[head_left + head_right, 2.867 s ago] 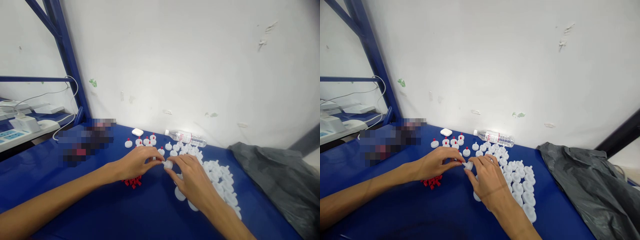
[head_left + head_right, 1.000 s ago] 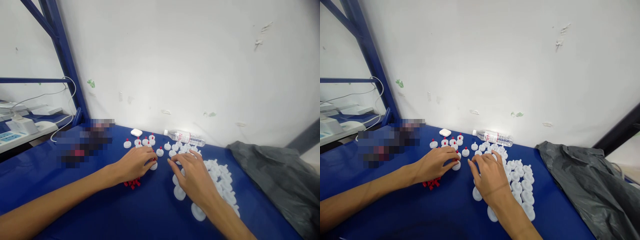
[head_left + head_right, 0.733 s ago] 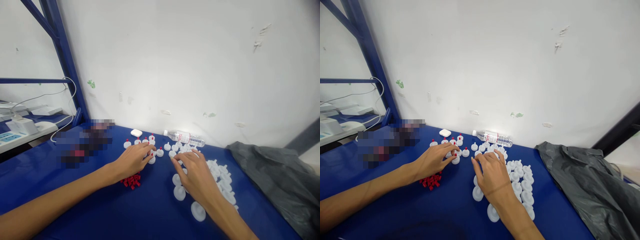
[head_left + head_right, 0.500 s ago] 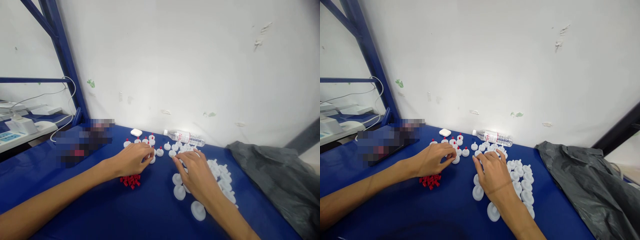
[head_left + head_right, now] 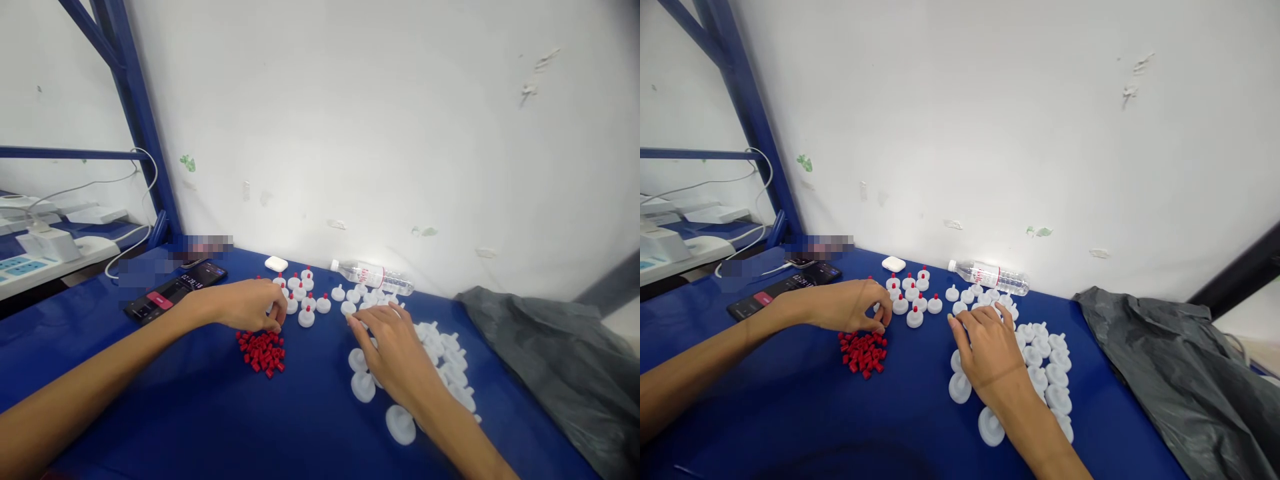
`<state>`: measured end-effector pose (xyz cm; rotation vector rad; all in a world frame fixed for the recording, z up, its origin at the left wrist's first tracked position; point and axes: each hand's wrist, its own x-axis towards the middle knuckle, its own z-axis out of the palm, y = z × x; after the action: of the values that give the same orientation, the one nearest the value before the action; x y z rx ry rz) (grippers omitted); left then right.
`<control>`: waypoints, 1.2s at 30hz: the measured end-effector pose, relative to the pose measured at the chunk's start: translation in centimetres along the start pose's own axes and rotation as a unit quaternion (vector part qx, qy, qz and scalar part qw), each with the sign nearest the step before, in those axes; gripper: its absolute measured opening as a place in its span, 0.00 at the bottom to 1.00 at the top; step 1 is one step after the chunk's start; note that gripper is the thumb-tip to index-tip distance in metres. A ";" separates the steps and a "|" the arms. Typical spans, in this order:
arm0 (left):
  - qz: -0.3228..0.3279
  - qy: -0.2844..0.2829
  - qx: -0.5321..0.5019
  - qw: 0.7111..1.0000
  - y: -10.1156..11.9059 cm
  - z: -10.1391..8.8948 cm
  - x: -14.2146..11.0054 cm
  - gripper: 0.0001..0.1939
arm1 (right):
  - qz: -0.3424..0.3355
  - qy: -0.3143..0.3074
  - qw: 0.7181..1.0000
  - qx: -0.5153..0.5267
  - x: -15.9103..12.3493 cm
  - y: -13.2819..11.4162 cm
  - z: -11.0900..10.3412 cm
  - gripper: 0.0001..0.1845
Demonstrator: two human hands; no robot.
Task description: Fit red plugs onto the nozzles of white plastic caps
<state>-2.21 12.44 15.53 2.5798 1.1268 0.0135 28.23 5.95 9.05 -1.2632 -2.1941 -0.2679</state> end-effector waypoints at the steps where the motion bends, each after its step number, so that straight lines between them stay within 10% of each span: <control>1: -0.004 -0.012 0.005 1.000 0.1 0.1 0.1 0.10 | -0.002 -0.001 1.000 0.001 0.0 0.0 0.0 0.14; 19: 0.013 0.028 -0.006 1.000 0.2 0.4 0.1 0.12 | -0.017 0.010 0.999 0.028 0.0 -0.6 -0.1 0.14; 36: 0.014 0.329 -0.244 0.912 0.9 2.3 1.4 0.11 | -0.076 -0.074 0.993 -0.060 6.4 0.6 1.8 0.20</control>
<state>-0.26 12.21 13.45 2.1615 1.0957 1.0975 25.65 11.72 11.25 -1.2155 -2.4376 -0.3810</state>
